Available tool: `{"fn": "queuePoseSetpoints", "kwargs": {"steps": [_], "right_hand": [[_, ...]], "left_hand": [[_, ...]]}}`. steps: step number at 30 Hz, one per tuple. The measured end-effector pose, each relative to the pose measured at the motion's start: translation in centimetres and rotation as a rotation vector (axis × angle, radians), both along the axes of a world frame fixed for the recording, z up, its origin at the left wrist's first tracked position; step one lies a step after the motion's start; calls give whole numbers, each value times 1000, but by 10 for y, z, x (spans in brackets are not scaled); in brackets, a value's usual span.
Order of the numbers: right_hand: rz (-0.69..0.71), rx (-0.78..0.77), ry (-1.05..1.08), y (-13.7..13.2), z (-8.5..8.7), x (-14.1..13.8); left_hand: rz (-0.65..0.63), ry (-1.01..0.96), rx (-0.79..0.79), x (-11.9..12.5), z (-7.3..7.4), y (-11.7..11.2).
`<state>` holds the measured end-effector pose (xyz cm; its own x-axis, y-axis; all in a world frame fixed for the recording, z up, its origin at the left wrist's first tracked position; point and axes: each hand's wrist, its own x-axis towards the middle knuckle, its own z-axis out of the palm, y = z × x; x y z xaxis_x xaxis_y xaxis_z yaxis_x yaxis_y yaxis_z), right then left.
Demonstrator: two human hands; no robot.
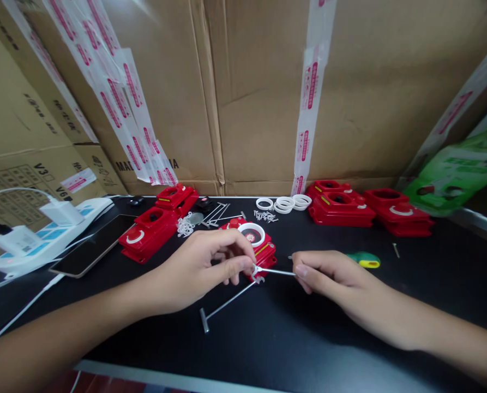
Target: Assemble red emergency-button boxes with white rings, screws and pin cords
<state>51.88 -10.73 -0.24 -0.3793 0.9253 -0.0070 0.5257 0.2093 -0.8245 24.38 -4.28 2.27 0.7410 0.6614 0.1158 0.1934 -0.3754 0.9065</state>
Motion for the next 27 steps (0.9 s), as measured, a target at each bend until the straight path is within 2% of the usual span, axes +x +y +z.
{"fn": "queuePoseSetpoints", "kwargs": {"steps": [9, 14, 22, 27], "right_hand": [[35, 174, -175, 1, -5, -2], [23, 199, -245, 2, -6, -2], [34, 275, -555, 0, -9, -1], [41, 277, -679, 2, -10, -2]], "left_hand": [[18, 28, -40, -1, -3, 2], [35, 18, -26, -3, 2, 1], [58, -40, -11, -3, 5, 0], [71, -139, -5, -3, 10, -3]]}}
